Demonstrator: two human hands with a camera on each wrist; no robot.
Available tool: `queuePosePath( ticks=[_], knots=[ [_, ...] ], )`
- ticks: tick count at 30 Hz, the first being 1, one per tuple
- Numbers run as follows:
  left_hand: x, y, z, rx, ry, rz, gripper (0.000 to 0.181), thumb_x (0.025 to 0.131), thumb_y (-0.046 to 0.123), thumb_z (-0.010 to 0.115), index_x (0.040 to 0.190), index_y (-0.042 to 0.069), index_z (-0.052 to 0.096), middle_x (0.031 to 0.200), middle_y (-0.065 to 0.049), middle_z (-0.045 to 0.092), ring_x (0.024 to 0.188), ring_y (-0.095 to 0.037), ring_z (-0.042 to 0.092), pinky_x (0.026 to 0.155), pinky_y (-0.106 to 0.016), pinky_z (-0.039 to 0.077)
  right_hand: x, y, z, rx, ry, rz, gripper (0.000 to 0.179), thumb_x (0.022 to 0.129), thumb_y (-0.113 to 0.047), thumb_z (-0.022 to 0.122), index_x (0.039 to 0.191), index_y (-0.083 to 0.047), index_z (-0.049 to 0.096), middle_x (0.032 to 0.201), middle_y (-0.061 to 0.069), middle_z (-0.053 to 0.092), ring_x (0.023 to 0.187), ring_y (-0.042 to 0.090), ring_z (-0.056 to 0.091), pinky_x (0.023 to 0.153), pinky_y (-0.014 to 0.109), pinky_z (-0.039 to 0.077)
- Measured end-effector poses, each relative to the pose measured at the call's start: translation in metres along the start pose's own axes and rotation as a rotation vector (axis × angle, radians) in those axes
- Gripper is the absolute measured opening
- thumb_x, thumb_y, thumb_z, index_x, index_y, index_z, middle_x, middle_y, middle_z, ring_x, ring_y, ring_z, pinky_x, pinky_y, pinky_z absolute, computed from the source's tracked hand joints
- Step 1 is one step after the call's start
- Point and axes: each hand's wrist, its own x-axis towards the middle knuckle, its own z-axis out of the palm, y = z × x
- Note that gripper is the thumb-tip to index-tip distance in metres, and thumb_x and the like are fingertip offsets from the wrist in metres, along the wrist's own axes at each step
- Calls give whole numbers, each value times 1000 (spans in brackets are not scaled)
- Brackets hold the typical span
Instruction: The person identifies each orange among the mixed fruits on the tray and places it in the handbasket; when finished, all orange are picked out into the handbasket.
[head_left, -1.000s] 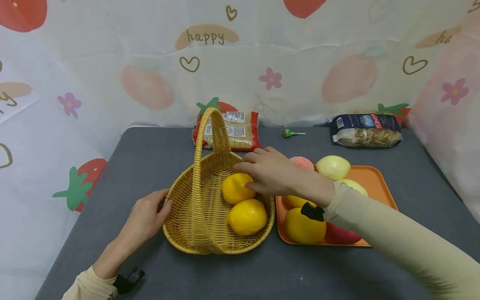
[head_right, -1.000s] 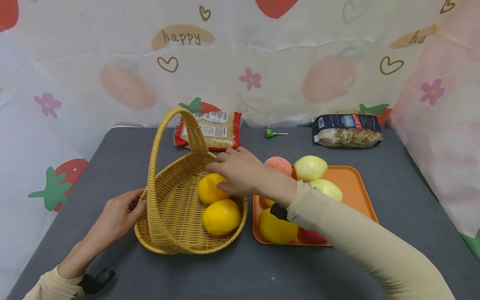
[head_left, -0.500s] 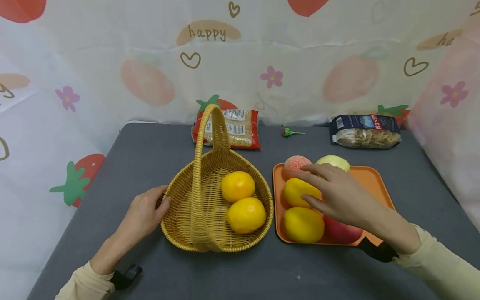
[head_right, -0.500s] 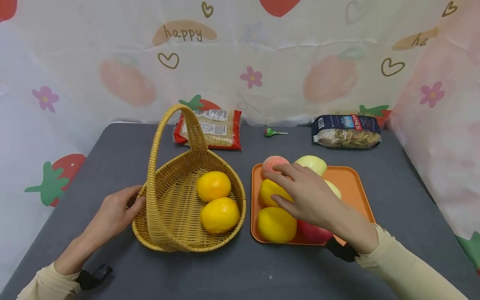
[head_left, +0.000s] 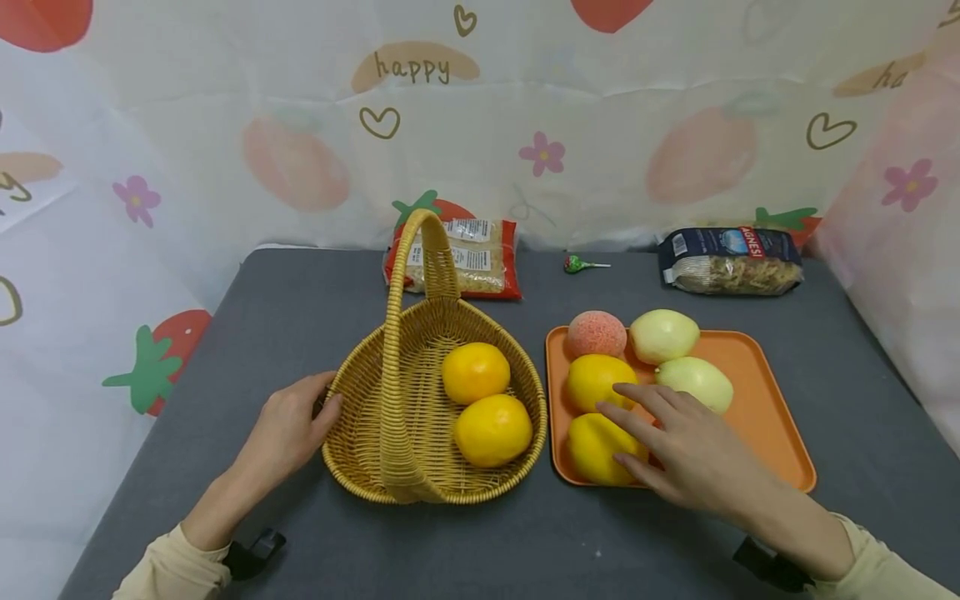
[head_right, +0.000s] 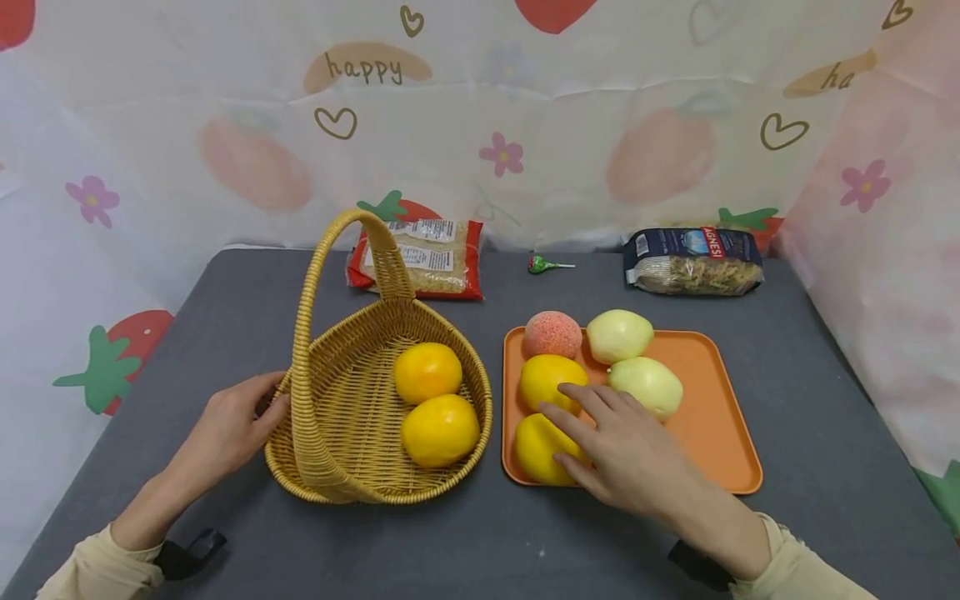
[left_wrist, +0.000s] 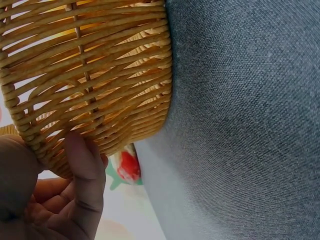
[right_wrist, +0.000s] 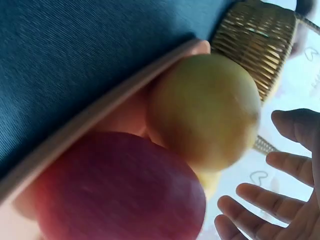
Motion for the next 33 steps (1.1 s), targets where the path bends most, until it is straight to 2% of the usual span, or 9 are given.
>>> queuePosePath(
  ticks=[10, 18, 26, 33],
  knots=[
    [0, -1, 1, 7, 4, -7, 28, 96, 8, 57, 121, -3, 64, 104, -17, 69, 78, -20, 64, 66, -37, 50, -8, -5, 14, -82, -46, -11, 71, 75, -46, 80, 138, -24, 56, 127, 12, 60, 109, 30, 59, 89, 48, 50],
    [1, 1, 1, 13, 8, -15, 28, 95, 8, 58, 121, -3, 64, 105, -18, 69, 81, -24, 65, 69, -41, 52, -11, -8, 20, -84, -10, -26, 74, 71, -44, 84, 136, -22, 57, 127, 12, 59, 109, 29, 57, 88, 47, 48],
    [1, 0, 2, 12, -7, -36, 28, 96, 9, 58, 121, -3, 63, 106, -19, 69, 85, -26, 66, 72, -44, 53, -12, -9, 24, -70, -20, -30, 84, 67, -46, 86, 141, -22, 53, 126, 12, 60, 107, 27, 59, 86, 45, 49],
    [1, 0, 2, 15, 5, -26, 29, 95, 9, 58, 121, -3, 63, 106, -19, 69, 87, -28, 67, 73, -46, 54, -13, -9, 26, -62, -17, -34, 91, 63, -43, 90, 142, -21, 51, 126, 11, 60, 107, 25, 58, 85, 43, 48]
  ],
)
